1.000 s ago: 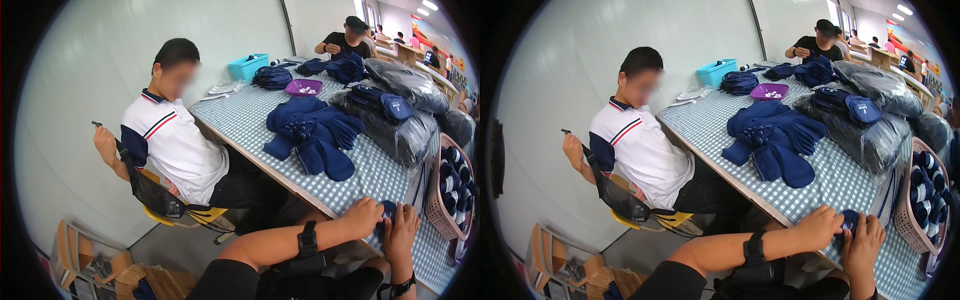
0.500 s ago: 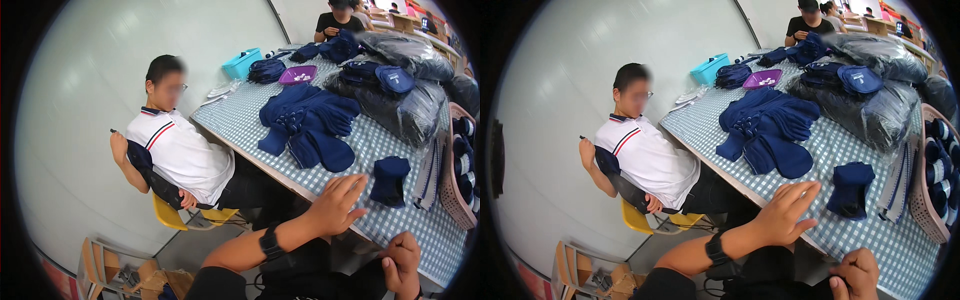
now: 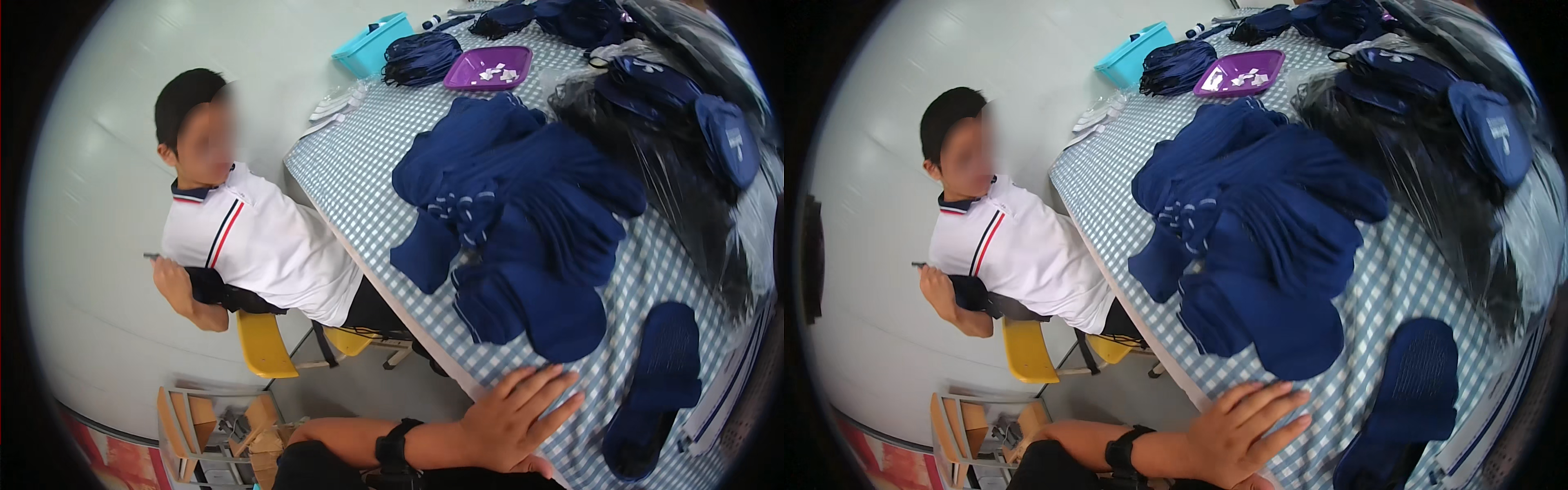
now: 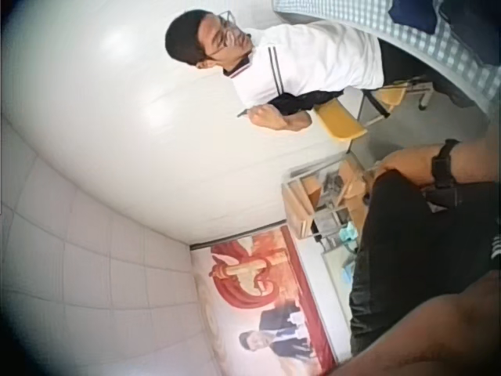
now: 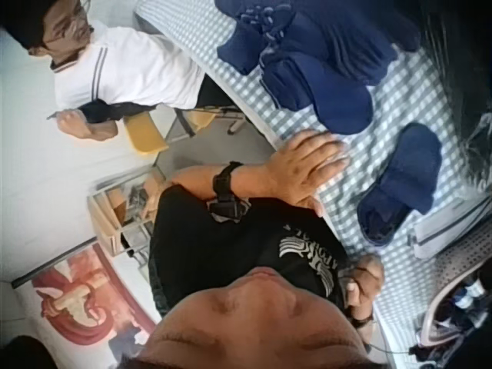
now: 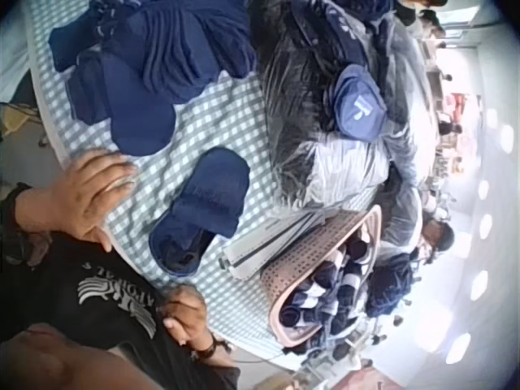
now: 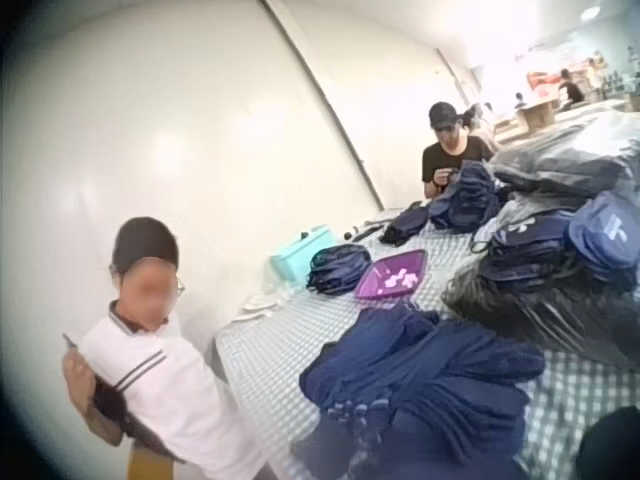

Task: Applying labels to rolled fabric components and sorting them.

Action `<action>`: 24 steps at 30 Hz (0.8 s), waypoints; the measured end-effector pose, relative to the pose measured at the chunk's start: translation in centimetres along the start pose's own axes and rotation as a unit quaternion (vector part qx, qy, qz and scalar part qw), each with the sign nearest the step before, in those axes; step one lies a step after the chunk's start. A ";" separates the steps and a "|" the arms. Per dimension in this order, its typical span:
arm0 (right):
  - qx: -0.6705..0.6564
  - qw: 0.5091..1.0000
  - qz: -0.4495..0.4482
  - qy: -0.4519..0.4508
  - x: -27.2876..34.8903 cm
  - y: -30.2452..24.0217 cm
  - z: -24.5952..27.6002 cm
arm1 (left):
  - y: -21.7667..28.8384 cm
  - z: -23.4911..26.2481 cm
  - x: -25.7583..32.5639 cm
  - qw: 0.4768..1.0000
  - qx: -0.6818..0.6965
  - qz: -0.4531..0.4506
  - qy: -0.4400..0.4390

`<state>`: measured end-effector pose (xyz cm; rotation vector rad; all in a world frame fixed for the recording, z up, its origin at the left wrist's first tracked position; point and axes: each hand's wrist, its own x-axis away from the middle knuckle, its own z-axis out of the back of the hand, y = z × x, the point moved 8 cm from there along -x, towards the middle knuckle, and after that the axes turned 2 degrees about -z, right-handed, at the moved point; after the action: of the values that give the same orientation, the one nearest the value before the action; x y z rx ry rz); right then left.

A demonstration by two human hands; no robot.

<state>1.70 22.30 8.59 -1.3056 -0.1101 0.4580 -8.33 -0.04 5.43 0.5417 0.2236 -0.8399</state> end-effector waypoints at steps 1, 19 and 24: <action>-0.011 1.000 -0.009 0.005 0.1 0.0 0.2 | 0.0 0.0 0.0 1.000 0.008 0.002 0.005; -0.118 0.905 -0.363 -0.187 -18.2 -11.3 -10.9 | -9.3 18.1 16.4 0.882 0.319 0.347 -0.024; -0.178 0.871 -0.340 -0.307 -24.9 -12.6 -16.7 | -9.9 24.4 26.4 0.801 0.329 0.500 0.034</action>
<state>-12.04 -4.73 20.35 -1.3310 -1.2028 0.2251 0.94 -35.63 11.96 1.1989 -0.3137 0.1872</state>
